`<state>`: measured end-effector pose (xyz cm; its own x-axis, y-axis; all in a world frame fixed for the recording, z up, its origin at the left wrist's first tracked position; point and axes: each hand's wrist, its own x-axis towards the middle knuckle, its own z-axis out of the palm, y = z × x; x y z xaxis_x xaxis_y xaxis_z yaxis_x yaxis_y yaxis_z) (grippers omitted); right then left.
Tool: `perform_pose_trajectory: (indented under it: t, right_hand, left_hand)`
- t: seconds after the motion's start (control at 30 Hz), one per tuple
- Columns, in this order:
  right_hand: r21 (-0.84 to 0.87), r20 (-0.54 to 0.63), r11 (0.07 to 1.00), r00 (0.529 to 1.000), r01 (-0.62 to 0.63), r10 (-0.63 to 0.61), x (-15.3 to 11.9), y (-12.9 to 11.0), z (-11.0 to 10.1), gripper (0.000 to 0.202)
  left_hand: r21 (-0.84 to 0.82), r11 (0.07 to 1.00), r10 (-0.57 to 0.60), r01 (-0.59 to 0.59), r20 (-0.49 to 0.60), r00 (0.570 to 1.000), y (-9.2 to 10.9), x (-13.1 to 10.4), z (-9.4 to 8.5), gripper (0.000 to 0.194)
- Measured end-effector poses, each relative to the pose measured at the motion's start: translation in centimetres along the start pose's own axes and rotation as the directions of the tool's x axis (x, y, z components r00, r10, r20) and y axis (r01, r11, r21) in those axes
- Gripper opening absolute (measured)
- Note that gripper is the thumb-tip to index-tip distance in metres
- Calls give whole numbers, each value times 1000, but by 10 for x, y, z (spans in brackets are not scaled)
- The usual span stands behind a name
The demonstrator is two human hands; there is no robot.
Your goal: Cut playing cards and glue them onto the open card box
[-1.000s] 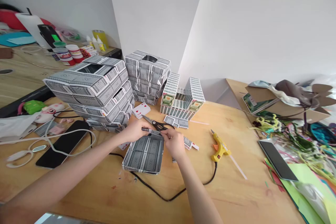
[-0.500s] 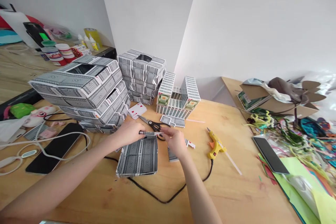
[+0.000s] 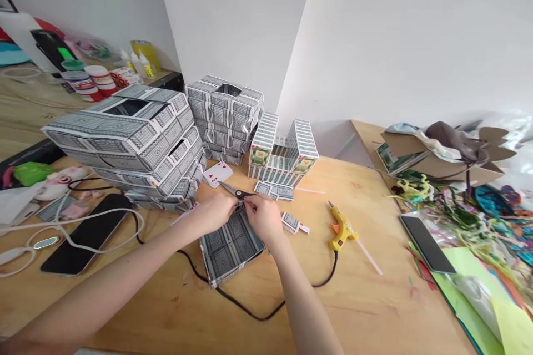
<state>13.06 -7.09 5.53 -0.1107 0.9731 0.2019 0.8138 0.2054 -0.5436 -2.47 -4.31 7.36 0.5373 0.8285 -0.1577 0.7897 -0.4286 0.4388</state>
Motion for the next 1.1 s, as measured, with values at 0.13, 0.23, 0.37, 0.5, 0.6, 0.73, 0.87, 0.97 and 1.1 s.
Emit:
perform_pose_trajectory:
  t: [0.13,0.23,0.37,0.5,0.6,0.73,0.87,0.97,1.1]
  right_hand:
    - [-124,-6,991,998,54,-55,1,-8,3,17]
    - [-189,13,980,998,56,-55,1,-11,5,19]
    - [-285,75,956,996,71,-51,4,-13,7,20]
    - [-353,131,932,991,79,-34,4,-19,8,19]
    - [-358,150,933,989,46,9,1,-26,9,20]
    - [-330,147,944,988,-2,53,-2,-33,11,19]
    - [-310,149,951,988,10,38,0,-32,7,17]
    - [-313,166,948,986,53,0,3,-27,-1,18]
    - [-272,128,958,990,90,-56,5,-12,-6,22]
  left_hand:
    - [26,999,32,-31,-22,999,-3,-4,-1,28]
    - [23,1000,4,-3,-33,999,-5,-6,1,27]
    - [25,999,35,-34,-45,998,-4,-8,5,27]
    - [37,999,11,-8,-61,998,1,-8,9,25]
    - [44,999,-2,5,-70,998,4,-9,10,26]
    - [38,999,10,-7,-73,997,5,-9,12,25]
    - [52,999,10,-4,-123,992,4,-9,16,24]
    - [54,998,-19,28,-147,989,5,-12,19,26]
    - [24,992,-118,125,-196,973,4,-18,21,33]
